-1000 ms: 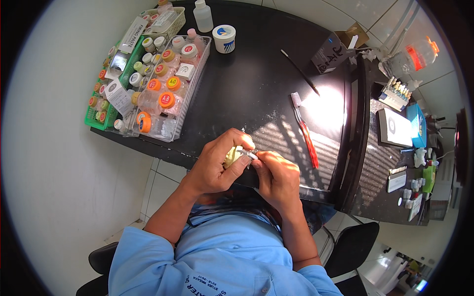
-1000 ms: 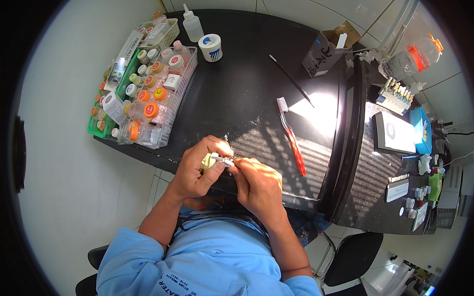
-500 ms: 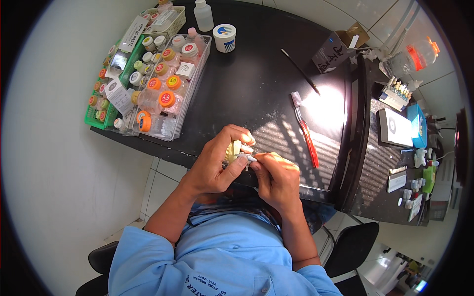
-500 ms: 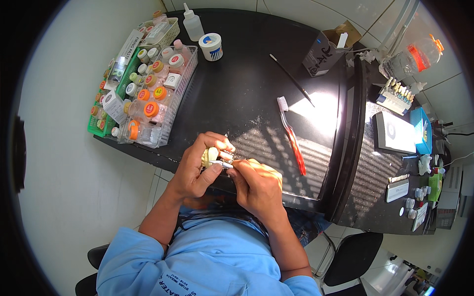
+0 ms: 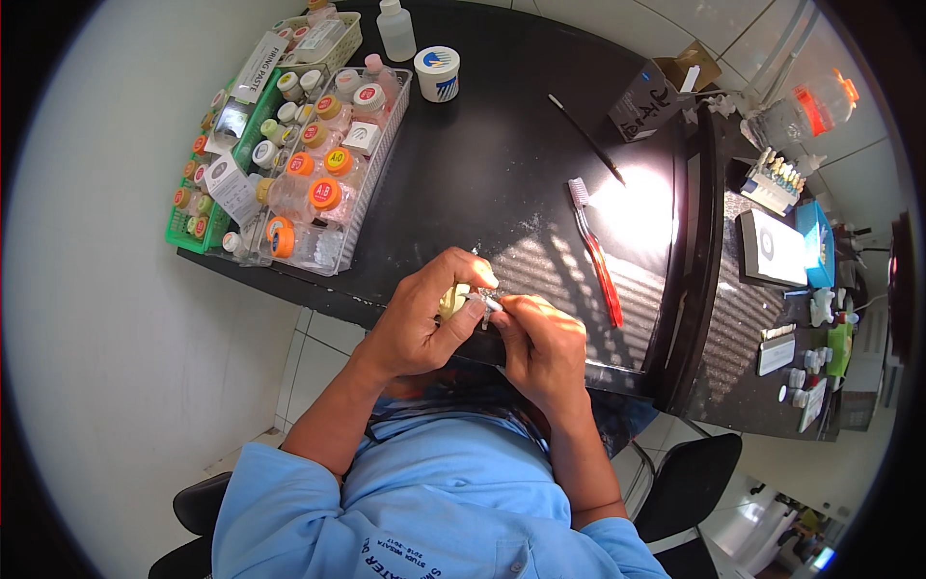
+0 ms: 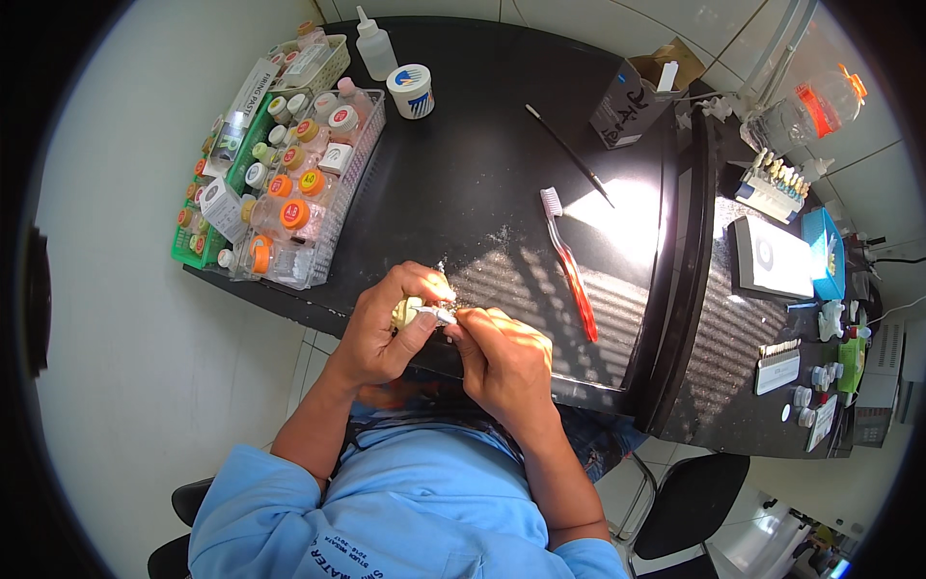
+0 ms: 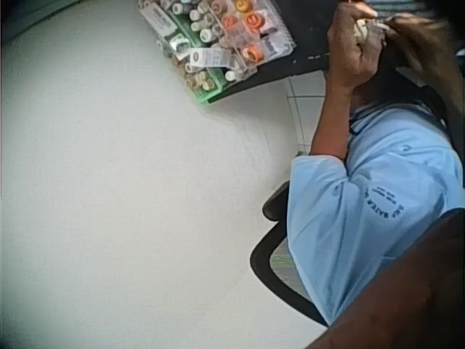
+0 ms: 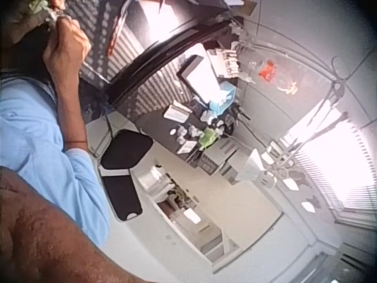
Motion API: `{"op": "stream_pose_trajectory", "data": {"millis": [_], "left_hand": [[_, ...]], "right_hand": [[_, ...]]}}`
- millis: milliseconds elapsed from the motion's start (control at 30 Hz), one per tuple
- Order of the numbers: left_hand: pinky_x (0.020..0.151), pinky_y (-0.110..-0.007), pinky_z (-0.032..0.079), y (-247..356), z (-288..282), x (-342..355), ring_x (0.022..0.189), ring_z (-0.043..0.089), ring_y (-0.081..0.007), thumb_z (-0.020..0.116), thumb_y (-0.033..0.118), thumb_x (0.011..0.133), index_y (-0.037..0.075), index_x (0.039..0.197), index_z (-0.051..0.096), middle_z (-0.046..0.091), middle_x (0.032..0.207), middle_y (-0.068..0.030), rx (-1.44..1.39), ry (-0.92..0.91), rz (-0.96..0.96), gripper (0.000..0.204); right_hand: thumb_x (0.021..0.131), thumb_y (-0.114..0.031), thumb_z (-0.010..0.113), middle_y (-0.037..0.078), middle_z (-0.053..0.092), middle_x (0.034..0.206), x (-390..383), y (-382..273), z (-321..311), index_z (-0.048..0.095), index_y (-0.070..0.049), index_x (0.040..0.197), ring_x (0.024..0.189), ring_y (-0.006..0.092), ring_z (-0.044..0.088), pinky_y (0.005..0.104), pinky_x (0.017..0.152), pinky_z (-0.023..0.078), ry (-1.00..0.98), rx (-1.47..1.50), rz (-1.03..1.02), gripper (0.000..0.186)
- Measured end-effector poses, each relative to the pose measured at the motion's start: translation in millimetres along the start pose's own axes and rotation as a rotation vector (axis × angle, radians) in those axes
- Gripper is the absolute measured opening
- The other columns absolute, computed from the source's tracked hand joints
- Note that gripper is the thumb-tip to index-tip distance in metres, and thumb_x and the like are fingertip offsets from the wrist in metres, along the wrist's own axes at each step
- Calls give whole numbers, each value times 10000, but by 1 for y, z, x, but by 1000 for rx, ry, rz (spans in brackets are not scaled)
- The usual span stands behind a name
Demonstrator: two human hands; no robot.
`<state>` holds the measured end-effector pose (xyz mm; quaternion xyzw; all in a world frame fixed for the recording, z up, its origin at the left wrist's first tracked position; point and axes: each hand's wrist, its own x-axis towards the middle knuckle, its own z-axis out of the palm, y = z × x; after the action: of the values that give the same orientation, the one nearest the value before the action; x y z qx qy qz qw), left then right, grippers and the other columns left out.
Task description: The recorder is scraping a dental model with a small blade and cleaning it with a toothbrush to refine its shape.
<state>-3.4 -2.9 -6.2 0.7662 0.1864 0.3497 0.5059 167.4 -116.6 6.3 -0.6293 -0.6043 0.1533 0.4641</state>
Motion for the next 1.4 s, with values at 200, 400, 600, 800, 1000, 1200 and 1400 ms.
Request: {"op": "stream_pose_trajectory", "data": {"millis": [200, 400, 600, 800, 1000, 1200, 1400], "left_hand": [[1051, -429, 548, -2, 2, 4, 1208, 703, -355, 700, 69, 1013, -3, 1233, 615, 687, 1295, -215, -7, -12, 64, 246], [1162, -455, 506, -3, -2, 6, 1391, 630, -369, 740, 275, 1070, -13, 1388, 592, 577, 1515, -260, -2, -64, 33, 454], [1232, -474, 431, -11, 1, 6, 1503, 536, -391, 728, 535, 1036, -7, 1447, 527, 510, 1592, -282, -72, -48, 19, 709], [1202, -445, 453, -16, 4, 2, 1472, 550, -347, 731, 564, 1017, 21, 1453, 478, 530, 1570, -267, -177, -60, 26, 740], [1166, -415, 474, -13, 2, 1, 1417, 574, -294, 767, 536, 1002, 34, 1440, 483, 580, 1494, -239, -161, -67, -18, 725], [1198, -433, 469, -10, 1, 5, 1419, 574, -299, 791, 425, 1014, 37, 1427, 508, 581, 1504, -231, -215, -58, -19, 633], [1225, -441, 439, -4, -7, 2, 1440, 551, -299, 750, 255, 1069, 34, 1449, 506, 532, 1562, -239, -286, -131, -117, 503]], "right_hand": [[1013, -109, 775, 139, 685, 792, 0, 0, 1, 727, -1, 1016, 674, 324, 677, 401, 637, 531, 44, 7, -11, 118], [1015, -101, 786, 176, 725, 846, -2, 3, 0, 726, 46, 986, 619, 302, 662, 368, 611, 515, 43, 3, -18, 162], [993, -99, 787, 138, 707, 809, -1, -1, -2, 723, -7, 996, 664, 322, 681, 397, 644, 539, 4, 6, -9, 111], [987, -104, 790, 122, 697, 780, -3, 0, -3, 728, -17, 998, 657, 311, 680, 398, 632, 528, -18, -5, -8, 108], [987, -105, 785, 110, 694, 772, -2, -1, -3, 740, -26, 1012, 649, 301, 680, 396, 624, 522, -19, -6, -12, 95], [986, -65, 775, 148, 685, 759, 0, -3, -2, 738, 18, 994, 634, 320, 680, 390, 619, 522, -13, -36, -36, 92], [983, -122, 795, 85, 656, 731, -2, 2, 1, 734, -46, 993, 633, 279, 645, 389, 613, 487, 18, -55, -43, 97]]}}
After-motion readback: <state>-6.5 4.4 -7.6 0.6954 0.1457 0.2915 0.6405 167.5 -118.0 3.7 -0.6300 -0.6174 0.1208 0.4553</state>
